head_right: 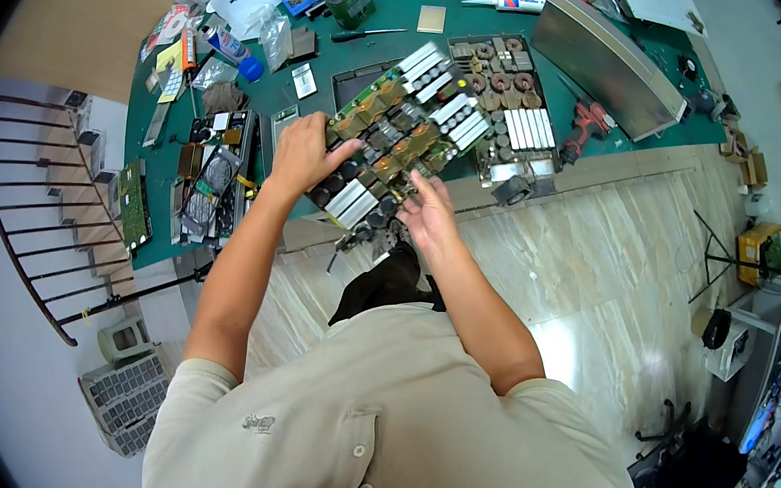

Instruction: The person uses a power screwdriver to remove screws from electronic components, then removes internal circuit boards from metal housings by hand.

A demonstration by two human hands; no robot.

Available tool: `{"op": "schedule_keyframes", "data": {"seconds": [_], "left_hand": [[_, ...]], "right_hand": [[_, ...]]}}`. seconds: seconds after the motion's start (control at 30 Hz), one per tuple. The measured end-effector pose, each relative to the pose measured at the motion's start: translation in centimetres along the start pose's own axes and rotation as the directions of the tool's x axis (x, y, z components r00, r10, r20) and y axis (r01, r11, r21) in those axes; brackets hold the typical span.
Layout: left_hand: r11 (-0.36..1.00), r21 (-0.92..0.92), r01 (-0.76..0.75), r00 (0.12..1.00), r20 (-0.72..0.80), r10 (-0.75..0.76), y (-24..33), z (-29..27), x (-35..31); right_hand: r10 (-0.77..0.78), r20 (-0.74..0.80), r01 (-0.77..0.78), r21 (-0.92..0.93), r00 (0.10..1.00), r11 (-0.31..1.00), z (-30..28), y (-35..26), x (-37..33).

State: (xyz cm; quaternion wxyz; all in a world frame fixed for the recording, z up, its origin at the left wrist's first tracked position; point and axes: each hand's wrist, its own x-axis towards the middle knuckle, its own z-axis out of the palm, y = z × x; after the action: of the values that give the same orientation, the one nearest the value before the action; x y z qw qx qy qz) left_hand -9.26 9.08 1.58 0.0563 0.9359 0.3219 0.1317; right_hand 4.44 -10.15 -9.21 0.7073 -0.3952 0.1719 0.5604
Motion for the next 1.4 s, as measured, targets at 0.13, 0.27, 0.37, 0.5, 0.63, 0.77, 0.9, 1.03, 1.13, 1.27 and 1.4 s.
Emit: {"op": "schedule_keyframes", "data": {"seconds": [0.13, 0.27, 0.37, 0.5, 0.63, 0.77, 0.9, 1.03, 1.13, 1.27, 1.4], "left_hand": [[0.998, -0.051, 0.046, 0.976, 0.215, -0.034, -7.8, 3.7, 3.5], [0.988, -0.154, -0.004, 0.967, 0.252, 0.043, -13.0, 8.0, 6.5], [0.977, -0.199, -0.074, 0.939, 0.316, 0.135, -14.7, 10.3, 9.8], [0.971, -0.207, -0.118, 0.891, 0.410, 0.196, -16.4, 13.1, 13.0], [0.968, -0.219, -0.119, 0.831, 0.511, 0.218, -17.4, 13.8, 15.8], [0.970, -0.205, -0.127, 0.817, 0.533, 0.220, -18.0, 14.7, 16.1], [0.979, -0.192, -0.072, 0.827, 0.538, 0.166, -17.8, 15.0, 15.7], [0.985, -0.153, -0.073, 0.836, 0.530, 0.145, -17.3, 15.0, 15.4], [0.989, -0.087, -0.122, 0.832, 0.534, 0.149, -16.7, 14.7, 14.7], [0.972, 0.055, -0.227, 0.874, 0.451, 0.179, -14.7, 12.9, 14.2], [0.990, 0.010, -0.143, 0.910, 0.394, 0.128, -13.7, 12.1, 13.0]], "right_hand": [[0.126, 0.054, -0.128, 0.020, 0.991, 0.992, 2.3, 2.1, 4.2], [0.137, -0.128, -0.131, 0.052, 0.982, 0.990, 3.3, 5.0, 8.6], [0.122, -0.190, -0.101, 0.117, 0.974, 0.988, 3.3, 6.3, 11.0], [0.113, -0.140, -0.092, 0.153, 0.984, 0.984, 3.7, 6.6, 11.9], [0.123, -0.162, -0.096, 0.165, 0.979, 0.982, 5.7, 7.2, 12.1], [0.149, -0.212, -0.113, 0.175, 0.966, 0.978, 6.4, 7.4, 13.0], [0.130, -0.203, -0.108, 0.117, 0.970, 0.987, 5.1, 8.1, 14.1], [0.065, -0.389, -0.079, -0.020, 0.919, 0.997, 6.0, 8.2, 14.1], [0.072, -0.420, -0.072, 0.017, 0.905, 0.997, 6.4, 8.3, 13.5], [0.074, -0.347, -0.082, -0.008, 0.935, 0.997, 4.7, 8.4, 14.4], [0.096, -0.241, -0.102, -0.015, 0.966, 0.995, 3.8, 8.2, 14.7]]}}
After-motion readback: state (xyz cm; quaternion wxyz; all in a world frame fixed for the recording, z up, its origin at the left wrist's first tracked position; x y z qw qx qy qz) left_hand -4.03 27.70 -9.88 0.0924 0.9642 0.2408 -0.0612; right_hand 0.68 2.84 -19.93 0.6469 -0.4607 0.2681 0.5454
